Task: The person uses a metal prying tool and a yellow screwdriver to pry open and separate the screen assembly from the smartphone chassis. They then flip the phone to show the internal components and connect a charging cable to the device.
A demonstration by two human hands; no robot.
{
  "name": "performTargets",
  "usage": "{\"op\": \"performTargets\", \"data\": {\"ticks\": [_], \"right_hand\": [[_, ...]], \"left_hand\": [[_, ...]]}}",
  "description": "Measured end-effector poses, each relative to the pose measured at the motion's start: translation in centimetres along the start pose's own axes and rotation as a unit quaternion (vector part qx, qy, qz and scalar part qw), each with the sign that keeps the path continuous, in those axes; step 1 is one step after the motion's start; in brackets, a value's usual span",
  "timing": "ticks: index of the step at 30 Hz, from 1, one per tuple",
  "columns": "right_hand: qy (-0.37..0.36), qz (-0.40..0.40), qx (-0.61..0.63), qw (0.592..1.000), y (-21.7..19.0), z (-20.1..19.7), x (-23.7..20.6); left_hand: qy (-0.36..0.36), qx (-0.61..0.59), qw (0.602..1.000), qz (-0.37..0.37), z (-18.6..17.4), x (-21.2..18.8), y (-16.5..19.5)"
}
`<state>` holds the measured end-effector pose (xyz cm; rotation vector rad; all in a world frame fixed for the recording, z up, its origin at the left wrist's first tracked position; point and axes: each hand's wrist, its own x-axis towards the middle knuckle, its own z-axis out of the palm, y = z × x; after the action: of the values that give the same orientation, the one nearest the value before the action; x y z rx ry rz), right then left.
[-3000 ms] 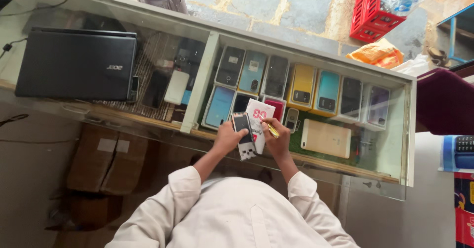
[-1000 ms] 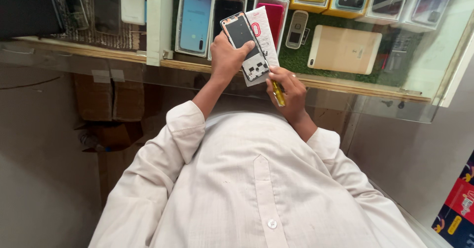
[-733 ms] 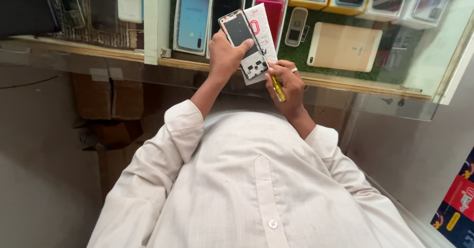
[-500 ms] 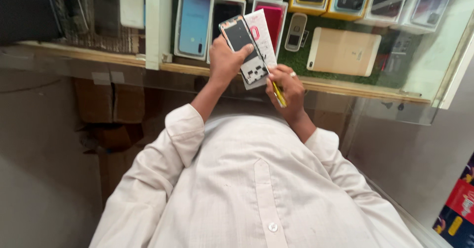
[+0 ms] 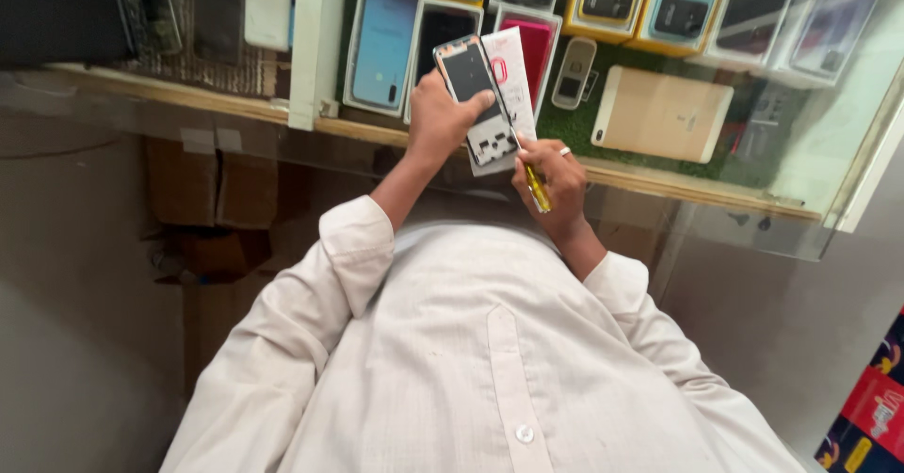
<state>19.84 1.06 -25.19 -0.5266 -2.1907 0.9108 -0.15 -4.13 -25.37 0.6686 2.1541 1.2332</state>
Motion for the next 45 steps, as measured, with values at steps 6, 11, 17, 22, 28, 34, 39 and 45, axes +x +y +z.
{"op": "performTargets", "data": {"ticks": [6,11,17,22,28,34,39,45], "right_hand": [[-0.008,0.047,0.005,0.999,0.04,0.1,-0.17],[-0.005,0.016,0.005,1.0,0.06,0.31,-0.12],[-0.006,0.017,0.009,1.0,0.16,0.52,-0.32],[-0.011,0.019,-0.002,1.0,0.31,0.7,-0.5],[-0.013,0.012,0.001,1.0,0.1,0.76,-0.58],[-0.013,-0.007,-0.006,1.0,0.07,0.97,-0.36],[-0.023,0.006,-0.008,1.0,0.03,0.85,-0.3],[-0.015,-0.008,-0.016,1.0,-0.18,0.81,-0.32]], "left_hand": [[-0.028,-0.015,0.999,-0.011,-0.02,0.08,-0.2],[0.004,0.009,1.0,0.001,0.03,0.14,-0.27],[-0.007,-0.012,1.0,-0.004,-0.13,0.08,-0.38],[-0.031,-0.014,0.999,-0.01,-0.13,0.1,-0.63],[-0.014,-0.007,1.0,0.006,-0.11,0.12,-0.78],[-0.021,-0.013,1.0,-0.003,-0.18,0.07,-0.84],[-0.02,-0.004,1.0,0.009,-0.04,-0.15,-0.89],[-0.015,0.006,1.0,-0.005,-0.04,-0.16,-0.78]]}}
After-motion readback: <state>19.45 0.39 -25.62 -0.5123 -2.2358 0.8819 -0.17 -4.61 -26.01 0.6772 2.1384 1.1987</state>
